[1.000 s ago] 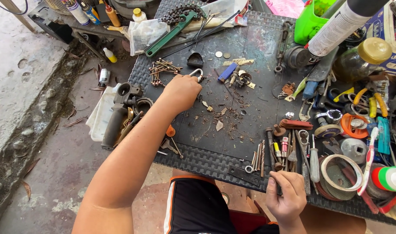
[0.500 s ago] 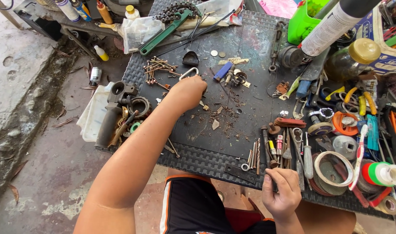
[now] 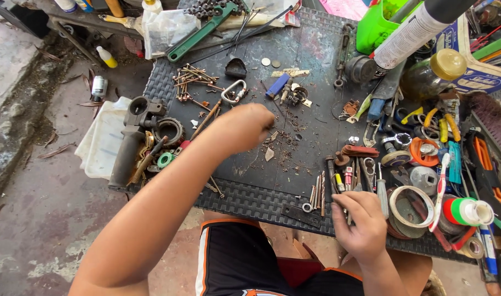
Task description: Sorting through a cluttered workbench of small hardware including screws, keys, and metal components.
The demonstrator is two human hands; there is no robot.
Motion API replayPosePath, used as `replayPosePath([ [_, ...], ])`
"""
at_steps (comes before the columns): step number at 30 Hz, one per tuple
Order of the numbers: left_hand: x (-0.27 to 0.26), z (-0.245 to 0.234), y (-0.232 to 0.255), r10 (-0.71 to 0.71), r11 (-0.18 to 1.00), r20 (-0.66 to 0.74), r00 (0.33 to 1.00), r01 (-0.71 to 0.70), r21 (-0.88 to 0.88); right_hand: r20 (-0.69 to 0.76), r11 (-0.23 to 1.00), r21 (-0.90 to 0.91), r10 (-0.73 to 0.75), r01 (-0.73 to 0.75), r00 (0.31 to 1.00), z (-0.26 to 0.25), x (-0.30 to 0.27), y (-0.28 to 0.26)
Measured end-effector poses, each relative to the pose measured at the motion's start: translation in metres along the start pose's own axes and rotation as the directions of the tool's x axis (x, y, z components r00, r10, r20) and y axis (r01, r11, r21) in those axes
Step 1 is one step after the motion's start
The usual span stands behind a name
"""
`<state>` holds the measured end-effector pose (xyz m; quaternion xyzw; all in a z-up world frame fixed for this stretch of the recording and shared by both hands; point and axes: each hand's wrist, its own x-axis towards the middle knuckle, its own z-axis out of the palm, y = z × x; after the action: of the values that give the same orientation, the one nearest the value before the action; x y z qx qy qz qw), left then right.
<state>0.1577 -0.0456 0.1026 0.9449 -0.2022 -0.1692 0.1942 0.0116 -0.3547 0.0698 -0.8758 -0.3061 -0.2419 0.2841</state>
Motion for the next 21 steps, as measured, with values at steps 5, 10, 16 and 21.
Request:
replayPosePath([
  [5, -0.015, 0.048, 0.057, 0.247, 0.969, 0.063, 0.967, -0.245, -0.037, 0.070, 0.998, 0.050, 0.031, -0.035, 0.997, 0.014, -0.001, 0.003],
  [10, -0.017, 0.130, 0.082, 0.527, 0.850, -0.115, 0.842, -0.526, 0.041, 0.096, 0.997, 0.067, 0.037, -0.044, 0.995, 0.014, -0.001, 0.006],
  [16, -0.030, 0.163, 0.078, 0.511, 0.843, -0.380, 0.771, -0.535, 0.047, -0.032, 0.996, -0.066, -0.067, 0.065, 0.997, 0.020, 0.048, 0.033],
  [21, -0.031, 0.193, 0.071, 0.465, 0.839, -0.599, 0.652, -0.540, 0.063, 0.248, 0.980, -0.152, -0.084, 0.125, 0.965, 0.066, 0.095, 0.054],
])
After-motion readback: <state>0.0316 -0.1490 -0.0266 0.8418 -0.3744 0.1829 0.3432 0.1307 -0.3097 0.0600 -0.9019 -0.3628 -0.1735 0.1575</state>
